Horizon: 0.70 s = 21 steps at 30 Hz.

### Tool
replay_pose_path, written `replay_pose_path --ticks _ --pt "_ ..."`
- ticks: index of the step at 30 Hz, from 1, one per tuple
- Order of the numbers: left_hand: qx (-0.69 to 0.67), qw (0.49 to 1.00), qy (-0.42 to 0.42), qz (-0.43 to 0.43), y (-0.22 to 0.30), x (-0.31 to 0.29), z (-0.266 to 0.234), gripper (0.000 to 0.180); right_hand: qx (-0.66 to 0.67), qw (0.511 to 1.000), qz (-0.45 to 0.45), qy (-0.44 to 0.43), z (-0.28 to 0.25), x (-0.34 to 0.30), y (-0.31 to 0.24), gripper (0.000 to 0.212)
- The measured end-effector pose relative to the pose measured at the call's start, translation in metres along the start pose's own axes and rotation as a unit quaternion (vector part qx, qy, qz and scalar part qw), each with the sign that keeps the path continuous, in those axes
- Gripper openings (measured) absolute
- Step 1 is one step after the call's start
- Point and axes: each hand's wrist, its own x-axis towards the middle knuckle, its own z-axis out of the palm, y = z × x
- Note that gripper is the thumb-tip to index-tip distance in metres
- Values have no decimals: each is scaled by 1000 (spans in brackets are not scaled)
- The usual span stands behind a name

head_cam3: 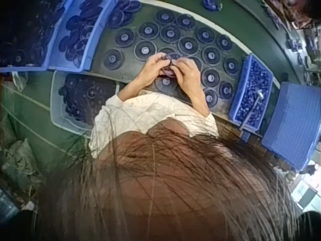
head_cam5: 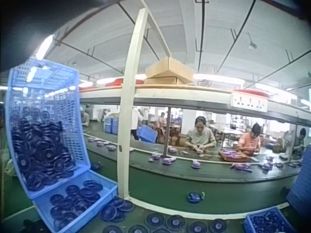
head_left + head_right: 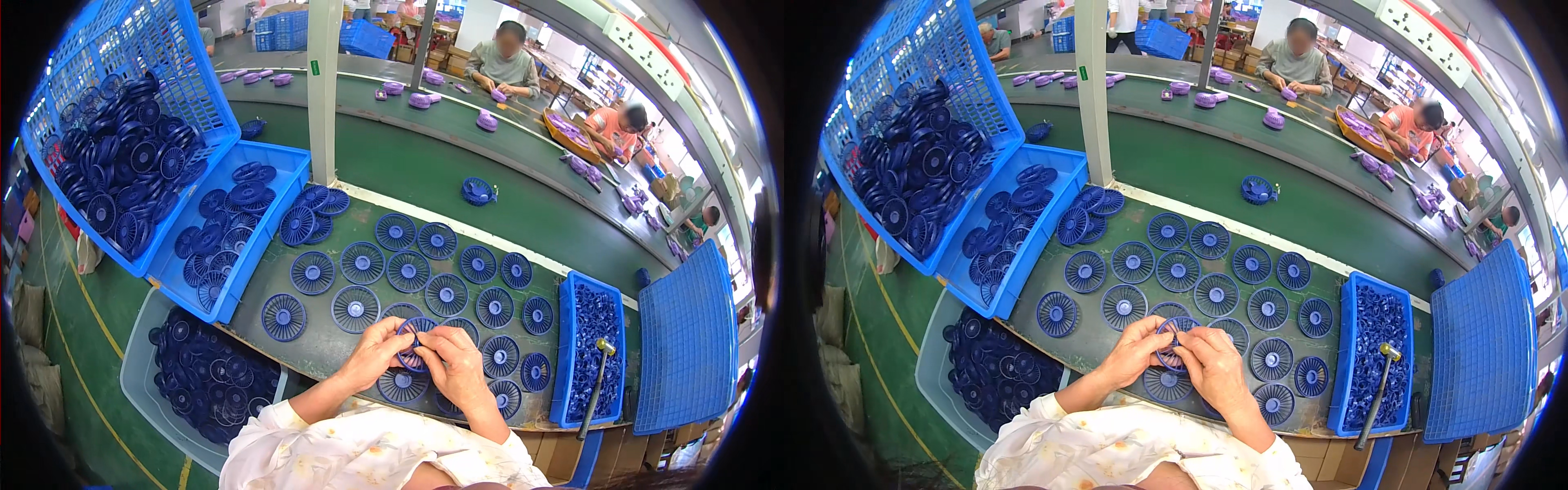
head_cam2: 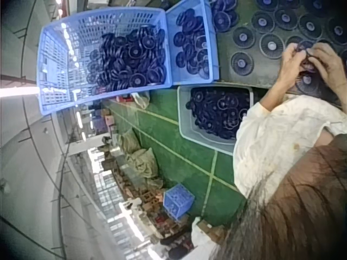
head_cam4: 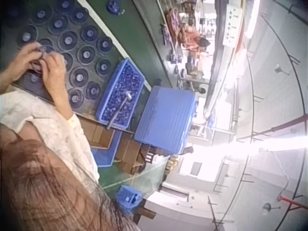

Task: The person assembles fan grilles by inserting center caps into plastic fan covers by hand, taps the caps into place with a small hammer, and pushes the assembled covers onto the conveyor belt.

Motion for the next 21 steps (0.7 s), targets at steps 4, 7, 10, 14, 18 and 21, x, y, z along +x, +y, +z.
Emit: replay_pose_path --ticks 4,7,10,14,18,21 --pt "20 999 -36 -2 6 3 -4 16 25 999 -24 -27 -8 2 1 25" --pt "19 998 -55 -7 6 4 -6 17 55 997 -18 -52 -13 0 7 26" --pt "78 994 -53 61 4 3 -2 20 92 994 24 -53 -13 -1 2 29" --pt "29 995 -89 20 11 4 15 17 200 966 145 83 -10 -11 -3 49" --pt "87 985 -85 121 -5 3 18 17 514 794 322 35 3 -31 4 25" --pt "100 985 -83 114 -10 -4 20 19 530 762 372 19 1 -38 5 22"
